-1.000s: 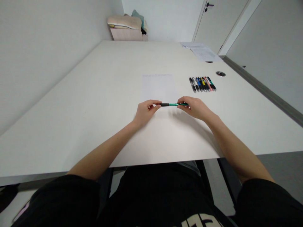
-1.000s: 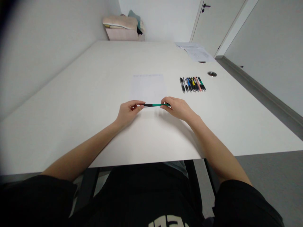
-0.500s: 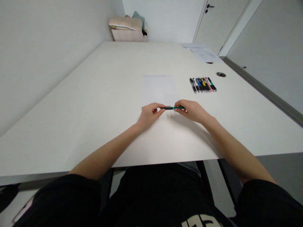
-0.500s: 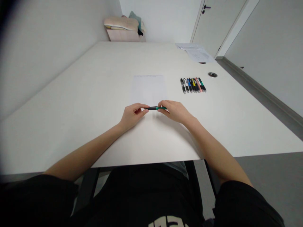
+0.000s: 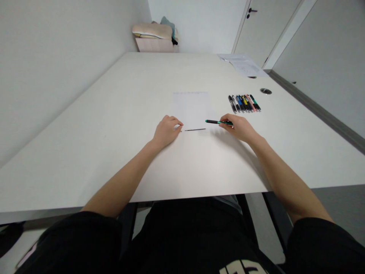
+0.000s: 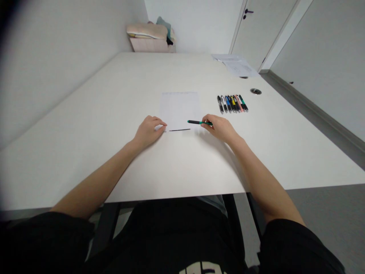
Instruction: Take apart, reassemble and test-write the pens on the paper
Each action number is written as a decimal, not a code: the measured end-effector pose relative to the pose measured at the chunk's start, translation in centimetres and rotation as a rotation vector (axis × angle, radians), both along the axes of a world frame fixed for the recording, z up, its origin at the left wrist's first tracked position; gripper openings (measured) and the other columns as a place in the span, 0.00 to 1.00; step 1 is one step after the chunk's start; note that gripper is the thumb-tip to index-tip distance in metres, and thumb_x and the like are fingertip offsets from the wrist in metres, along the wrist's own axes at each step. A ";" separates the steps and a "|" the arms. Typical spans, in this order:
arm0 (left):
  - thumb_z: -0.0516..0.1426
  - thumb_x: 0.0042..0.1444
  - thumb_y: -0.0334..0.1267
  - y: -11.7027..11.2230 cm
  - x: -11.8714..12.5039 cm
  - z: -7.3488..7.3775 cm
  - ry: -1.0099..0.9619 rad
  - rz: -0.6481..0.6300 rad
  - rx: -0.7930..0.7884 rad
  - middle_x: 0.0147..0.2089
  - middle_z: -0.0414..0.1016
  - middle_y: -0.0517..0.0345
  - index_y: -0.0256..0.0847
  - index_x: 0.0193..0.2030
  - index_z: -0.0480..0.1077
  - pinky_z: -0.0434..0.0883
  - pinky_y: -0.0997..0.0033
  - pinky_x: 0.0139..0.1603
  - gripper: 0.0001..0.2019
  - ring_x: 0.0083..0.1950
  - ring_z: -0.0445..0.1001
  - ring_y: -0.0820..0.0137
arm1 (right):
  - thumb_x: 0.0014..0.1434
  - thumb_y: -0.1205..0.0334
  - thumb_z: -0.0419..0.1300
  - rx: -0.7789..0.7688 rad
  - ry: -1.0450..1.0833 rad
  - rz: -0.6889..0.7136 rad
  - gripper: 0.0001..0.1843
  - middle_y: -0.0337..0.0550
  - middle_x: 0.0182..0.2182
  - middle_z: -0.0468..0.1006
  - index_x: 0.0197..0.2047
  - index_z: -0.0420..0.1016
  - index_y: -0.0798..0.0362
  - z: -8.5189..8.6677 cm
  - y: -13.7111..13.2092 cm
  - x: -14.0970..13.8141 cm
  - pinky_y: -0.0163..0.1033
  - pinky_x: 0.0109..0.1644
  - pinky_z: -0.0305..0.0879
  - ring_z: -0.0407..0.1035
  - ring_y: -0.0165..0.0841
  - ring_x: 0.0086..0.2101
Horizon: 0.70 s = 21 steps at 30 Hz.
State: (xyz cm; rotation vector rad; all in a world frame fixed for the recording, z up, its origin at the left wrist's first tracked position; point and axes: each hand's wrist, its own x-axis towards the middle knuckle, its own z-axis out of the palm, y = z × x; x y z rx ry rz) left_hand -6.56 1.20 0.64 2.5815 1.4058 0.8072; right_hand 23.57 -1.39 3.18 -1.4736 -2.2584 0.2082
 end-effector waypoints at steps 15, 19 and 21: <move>0.52 0.56 0.36 -0.2 1.7 -0.9 0.077 -0.053 -0.017 0.37 0.76 0.49 0.40 0.34 0.77 0.63 0.59 0.44 0.11 0.42 0.68 0.61 | 0.57 0.54 0.55 0.000 -0.012 -0.069 0.11 0.45 0.35 0.77 0.40 0.71 0.50 -0.8 1.0 1.2 0.38 0.35 0.61 0.69 0.34 0.30; 0.51 0.59 0.36 -0.2 1.8 -0.9 0.098 -0.039 0.007 0.38 0.76 0.49 0.39 0.35 0.75 0.63 0.60 0.42 0.12 0.43 0.67 0.60 | 0.58 0.54 0.55 0.001 -0.018 -0.065 0.11 0.44 0.34 0.77 0.40 0.71 0.50 -0.7 1.0 1.3 0.38 0.34 0.61 0.69 0.34 0.31; 0.50 0.60 0.36 -0.1 1.6 -0.7 0.090 -0.013 0.032 0.39 0.76 0.49 0.39 0.36 0.74 0.62 0.60 0.43 0.11 0.44 0.67 0.59 | 0.57 0.54 0.55 0.006 -0.014 -0.066 0.11 0.44 0.34 0.77 0.40 0.71 0.50 -0.7 0.9 1.4 0.38 0.35 0.61 0.70 0.34 0.31</move>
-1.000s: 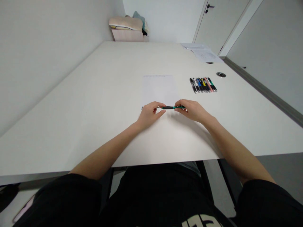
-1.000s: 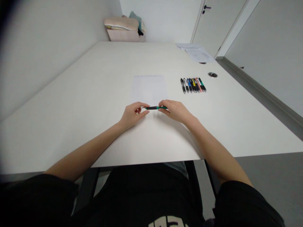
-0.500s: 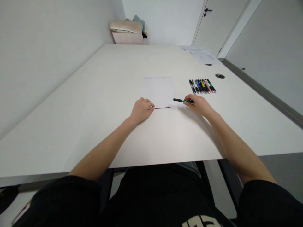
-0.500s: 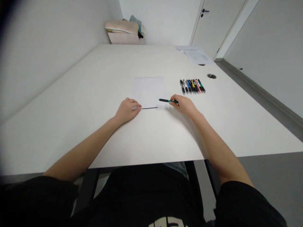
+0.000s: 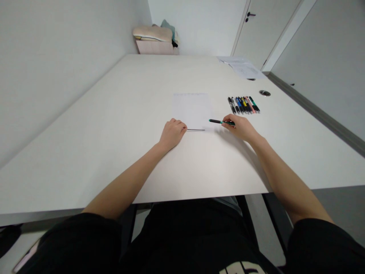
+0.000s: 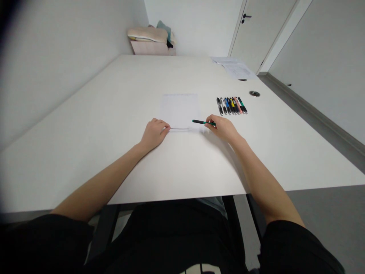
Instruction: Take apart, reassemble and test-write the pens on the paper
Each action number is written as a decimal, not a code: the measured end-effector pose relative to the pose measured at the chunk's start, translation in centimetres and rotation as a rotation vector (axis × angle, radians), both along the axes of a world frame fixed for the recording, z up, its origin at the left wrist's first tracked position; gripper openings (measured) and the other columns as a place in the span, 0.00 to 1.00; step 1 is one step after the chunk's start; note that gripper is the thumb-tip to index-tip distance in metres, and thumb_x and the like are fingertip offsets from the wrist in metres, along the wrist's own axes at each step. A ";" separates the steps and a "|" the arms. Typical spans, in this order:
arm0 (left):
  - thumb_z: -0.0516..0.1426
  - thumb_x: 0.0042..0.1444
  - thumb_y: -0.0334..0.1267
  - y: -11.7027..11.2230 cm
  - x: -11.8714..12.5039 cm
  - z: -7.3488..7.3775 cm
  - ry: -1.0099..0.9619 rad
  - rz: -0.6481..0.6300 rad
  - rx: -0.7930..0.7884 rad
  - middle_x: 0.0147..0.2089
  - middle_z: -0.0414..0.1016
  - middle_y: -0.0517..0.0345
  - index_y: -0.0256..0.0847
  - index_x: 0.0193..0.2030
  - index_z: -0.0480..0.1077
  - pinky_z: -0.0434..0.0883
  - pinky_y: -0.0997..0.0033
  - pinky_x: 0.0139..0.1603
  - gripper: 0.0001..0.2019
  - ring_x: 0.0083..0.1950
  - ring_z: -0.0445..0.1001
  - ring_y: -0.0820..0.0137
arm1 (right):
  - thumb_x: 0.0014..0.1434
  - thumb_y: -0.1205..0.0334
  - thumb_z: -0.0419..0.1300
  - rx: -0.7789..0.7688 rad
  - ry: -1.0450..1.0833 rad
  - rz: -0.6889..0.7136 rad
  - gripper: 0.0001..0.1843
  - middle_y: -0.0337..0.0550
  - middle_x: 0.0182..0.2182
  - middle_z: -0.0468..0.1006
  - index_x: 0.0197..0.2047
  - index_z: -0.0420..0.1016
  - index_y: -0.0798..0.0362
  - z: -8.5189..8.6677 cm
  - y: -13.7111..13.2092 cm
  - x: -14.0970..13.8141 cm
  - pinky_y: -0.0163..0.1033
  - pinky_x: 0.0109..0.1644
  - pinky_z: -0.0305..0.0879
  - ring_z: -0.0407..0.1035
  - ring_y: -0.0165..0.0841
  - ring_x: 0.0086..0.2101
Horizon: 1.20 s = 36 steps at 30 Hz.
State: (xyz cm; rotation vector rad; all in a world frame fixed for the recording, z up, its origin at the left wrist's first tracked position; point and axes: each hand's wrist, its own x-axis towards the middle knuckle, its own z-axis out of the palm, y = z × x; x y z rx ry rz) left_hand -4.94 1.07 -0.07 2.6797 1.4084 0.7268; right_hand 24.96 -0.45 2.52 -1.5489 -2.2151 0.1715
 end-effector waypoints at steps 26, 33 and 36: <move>0.51 0.61 0.36 -0.3 -0.3 0.7 -0.136 0.033 0.128 0.39 0.75 0.51 0.38 0.37 0.71 0.63 0.62 0.46 0.08 0.43 0.67 0.63 | 0.58 0.55 0.55 -0.006 -0.003 0.070 0.11 0.43 0.34 0.77 0.40 0.71 0.51 0.2 -0.7 -1.2 0.36 0.34 0.61 0.70 0.33 0.30; 0.53 0.61 0.36 -1.5 1.4 0.7 -0.307 -0.144 0.126 0.35 0.76 0.55 0.38 0.35 0.71 0.64 0.64 0.46 0.07 0.39 0.68 0.67 | 0.59 0.55 0.54 -0.006 0.015 0.168 0.10 0.42 0.34 0.77 0.40 0.70 0.50 0.2 -1.6 -3.3 0.36 0.34 0.61 0.70 0.32 0.30; 0.55 0.59 0.36 -2.3 2.1 0.8 -0.414 -0.142 0.091 0.35 0.76 0.56 0.39 0.37 0.72 0.66 0.66 0.44 0.05 0.39 0.69 0.68 | 0.60 0.55 0.54 -0.012 0.031 0.201 0.10 0.42 0.34 0.76 0.40 0.70 0.51 0.2 -1.8 -3.8 0.36 0.34 0.62 0.70 0.32 0.30</move>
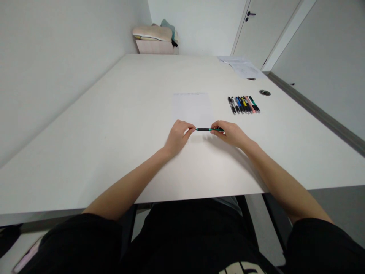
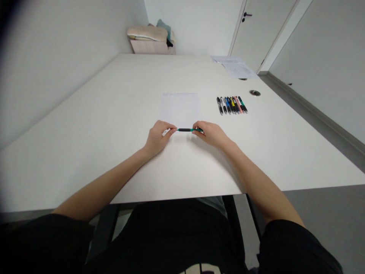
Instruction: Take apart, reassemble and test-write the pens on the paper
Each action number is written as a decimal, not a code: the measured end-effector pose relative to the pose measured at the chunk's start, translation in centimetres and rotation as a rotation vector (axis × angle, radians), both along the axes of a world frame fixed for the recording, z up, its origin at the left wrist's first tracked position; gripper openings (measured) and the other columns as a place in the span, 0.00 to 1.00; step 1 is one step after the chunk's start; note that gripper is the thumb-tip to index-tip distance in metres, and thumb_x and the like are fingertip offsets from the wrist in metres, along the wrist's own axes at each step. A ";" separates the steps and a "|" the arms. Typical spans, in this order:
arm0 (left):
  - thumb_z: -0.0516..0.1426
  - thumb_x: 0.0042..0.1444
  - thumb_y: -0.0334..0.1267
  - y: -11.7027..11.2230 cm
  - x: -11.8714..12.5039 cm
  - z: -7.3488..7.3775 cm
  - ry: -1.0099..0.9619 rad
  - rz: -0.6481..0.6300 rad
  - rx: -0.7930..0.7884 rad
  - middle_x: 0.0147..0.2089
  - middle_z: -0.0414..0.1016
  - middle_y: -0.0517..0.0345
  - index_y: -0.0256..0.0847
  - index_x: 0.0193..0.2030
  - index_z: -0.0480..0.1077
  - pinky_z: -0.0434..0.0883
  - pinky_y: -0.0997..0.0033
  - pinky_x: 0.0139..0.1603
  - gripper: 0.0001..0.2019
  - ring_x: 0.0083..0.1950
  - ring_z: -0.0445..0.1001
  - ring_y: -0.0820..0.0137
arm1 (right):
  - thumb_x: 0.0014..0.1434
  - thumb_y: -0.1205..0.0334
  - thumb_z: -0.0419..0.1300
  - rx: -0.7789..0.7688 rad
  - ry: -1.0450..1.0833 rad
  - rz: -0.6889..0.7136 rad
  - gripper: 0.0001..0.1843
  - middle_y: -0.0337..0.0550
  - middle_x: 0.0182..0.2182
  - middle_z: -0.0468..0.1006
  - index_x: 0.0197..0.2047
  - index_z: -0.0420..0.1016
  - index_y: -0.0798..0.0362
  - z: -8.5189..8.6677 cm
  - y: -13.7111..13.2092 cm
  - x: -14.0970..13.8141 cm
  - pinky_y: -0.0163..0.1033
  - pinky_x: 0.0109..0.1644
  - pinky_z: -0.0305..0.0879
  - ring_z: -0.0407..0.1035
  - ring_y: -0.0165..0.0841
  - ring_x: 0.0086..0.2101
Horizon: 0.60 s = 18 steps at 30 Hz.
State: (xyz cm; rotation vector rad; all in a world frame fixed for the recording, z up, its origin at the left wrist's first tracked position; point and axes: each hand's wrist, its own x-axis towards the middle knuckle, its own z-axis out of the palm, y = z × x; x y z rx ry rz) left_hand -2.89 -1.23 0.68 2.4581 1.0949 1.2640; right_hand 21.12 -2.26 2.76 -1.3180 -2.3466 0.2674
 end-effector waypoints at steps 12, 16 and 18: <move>0.57 0.54 0.35 -0.1 0.7 -0.5 -0.327 0.043 -0.411 0.35 0.76 0.58 0.41 0.40 0.74 0.64 0.72 0.35 0.07 0.34 0.69 0.73 | 0.60 0.53 0.53 -0.005 0.015 0.019 0.12 0.43 0.34 0.77 0.41 0.70 0.50 -0.2 -0.1 0.0 0.36 0.33 0.61 0.70 0.33 0.31; 0.57 0.54 0.35 -0.4 0.8 -0.2 -0.309 0.041 -0.437 0.35 0.76 0.59 0.41 0.39 0.74 0.63 0.72 0.33 0.07 0.32 0.68 0.74 | 0.60 0.54 0.53 0.002 -0.011 0.000 0.11 0.43 0.34 0.77 0.41 0.70 0.50 -0.1 -0.1 0.0 0.36 0.34 0.61 0.69 0.32 0.30; 0.57 0.53 0.35 -0.5 0.8 -0.1 -0.301 0.040 -0.436 0.35 0.76 0.58 0.41 0.39 0.74 0.63 0.71 0.34 0.07 0.32 0.68 0.74 | 0.60 0.54 0.53 0.002 -0.023 0.002 0.11 0.43 0.35 0.77 0.41 0.70 0.50 -0.1 -0.1 0.0 0.36 0.34 0.61 0.69 0.32 0.31</move>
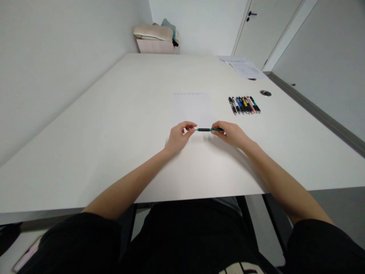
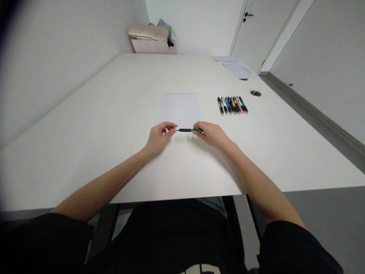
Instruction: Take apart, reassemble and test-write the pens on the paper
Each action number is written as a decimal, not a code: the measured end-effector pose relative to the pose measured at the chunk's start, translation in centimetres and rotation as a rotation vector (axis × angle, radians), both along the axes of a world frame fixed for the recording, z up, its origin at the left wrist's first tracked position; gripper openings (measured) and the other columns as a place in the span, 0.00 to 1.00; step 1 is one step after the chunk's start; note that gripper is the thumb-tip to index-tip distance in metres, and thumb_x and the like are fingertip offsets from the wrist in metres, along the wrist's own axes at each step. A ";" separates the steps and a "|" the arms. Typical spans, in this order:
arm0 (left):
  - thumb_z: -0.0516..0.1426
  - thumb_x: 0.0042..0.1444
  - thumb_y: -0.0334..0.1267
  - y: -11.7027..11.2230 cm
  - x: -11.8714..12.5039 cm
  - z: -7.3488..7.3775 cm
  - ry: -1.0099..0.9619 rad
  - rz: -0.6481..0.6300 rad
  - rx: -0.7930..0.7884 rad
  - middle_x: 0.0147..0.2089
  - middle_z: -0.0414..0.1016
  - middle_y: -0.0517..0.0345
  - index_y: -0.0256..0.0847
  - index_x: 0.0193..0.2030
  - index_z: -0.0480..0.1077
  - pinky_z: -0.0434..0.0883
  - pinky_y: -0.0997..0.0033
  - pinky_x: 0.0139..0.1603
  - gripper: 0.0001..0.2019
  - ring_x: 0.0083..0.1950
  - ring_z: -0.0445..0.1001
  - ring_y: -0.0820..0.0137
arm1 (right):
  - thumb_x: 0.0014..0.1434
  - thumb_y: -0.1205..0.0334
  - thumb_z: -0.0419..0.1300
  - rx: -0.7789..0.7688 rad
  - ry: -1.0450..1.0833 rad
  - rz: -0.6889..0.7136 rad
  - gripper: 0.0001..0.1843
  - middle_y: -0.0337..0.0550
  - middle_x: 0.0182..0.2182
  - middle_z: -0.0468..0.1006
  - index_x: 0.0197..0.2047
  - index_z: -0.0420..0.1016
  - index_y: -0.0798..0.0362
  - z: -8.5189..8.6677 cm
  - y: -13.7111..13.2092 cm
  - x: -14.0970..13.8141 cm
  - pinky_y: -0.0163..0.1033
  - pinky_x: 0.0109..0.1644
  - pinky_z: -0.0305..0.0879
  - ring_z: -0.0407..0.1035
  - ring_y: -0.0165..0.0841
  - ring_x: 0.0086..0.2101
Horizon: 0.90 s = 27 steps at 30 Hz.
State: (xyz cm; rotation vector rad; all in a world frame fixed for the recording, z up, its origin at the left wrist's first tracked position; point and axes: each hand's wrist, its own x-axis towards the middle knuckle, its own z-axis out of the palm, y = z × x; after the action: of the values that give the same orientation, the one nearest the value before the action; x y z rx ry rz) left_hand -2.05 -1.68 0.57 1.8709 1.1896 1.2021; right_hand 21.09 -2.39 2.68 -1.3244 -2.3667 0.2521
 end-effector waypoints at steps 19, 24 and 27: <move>0.58 0.53 0.37 0.1 0.2 -0.3 0.011 0.013 0.003 0.32 0.75 0.59 0.40 0.37 0.73 0.65 0.71 0.34 0.06 0.32 0.68 0.74 | 0.61 0.55 0.54 0.064 -0.033 0.029 0.10 0.43 0.35 0.77 0.41 0.69 0.50 -0.1 -0.1 -0.2 0.36 0.36 0.61 0.70 0.33 0.33; 0.58 0.53 0.39 -0.1 0.2 -0.4 0.033 0.029 0.026 0.34 0.76 0.58 0.40 0.37 0.73 0.65 0.71 0.34 0.07 0.34 0.68 0.73 | 0.61 0.54 0.53 0.043 -0.014 0.019 0.10 0.43 0.34 0.76 0.41 0.69 0.49 -0.1 -0.1 -0.1 0.36 0.35 0.62 0.70 0.33 0.33; 0.56 0.55 0.41 0.1 -0.1 -0.2 0.060 0.031 0.052 0.35 0.76 0.57 0.40 0.37 0.73 0.65 0.71 0.34 0.08 0.35 0.70 0.72 | 0.60 0.54 0.54 0.031 0.008 0.009 0.10 0.42 0.34 0.76 0.41 0.69 0.49 -0.2 0.0 0.2 0.36 0.35 0.62 0.70 0.33 0.32</move>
State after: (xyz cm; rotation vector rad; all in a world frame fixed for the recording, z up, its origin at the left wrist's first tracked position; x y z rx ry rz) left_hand -2.16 -1.54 0.34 1.9452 1.2342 1.2119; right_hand 21.25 -2.40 2.53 -1.2963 -2.3617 0.2222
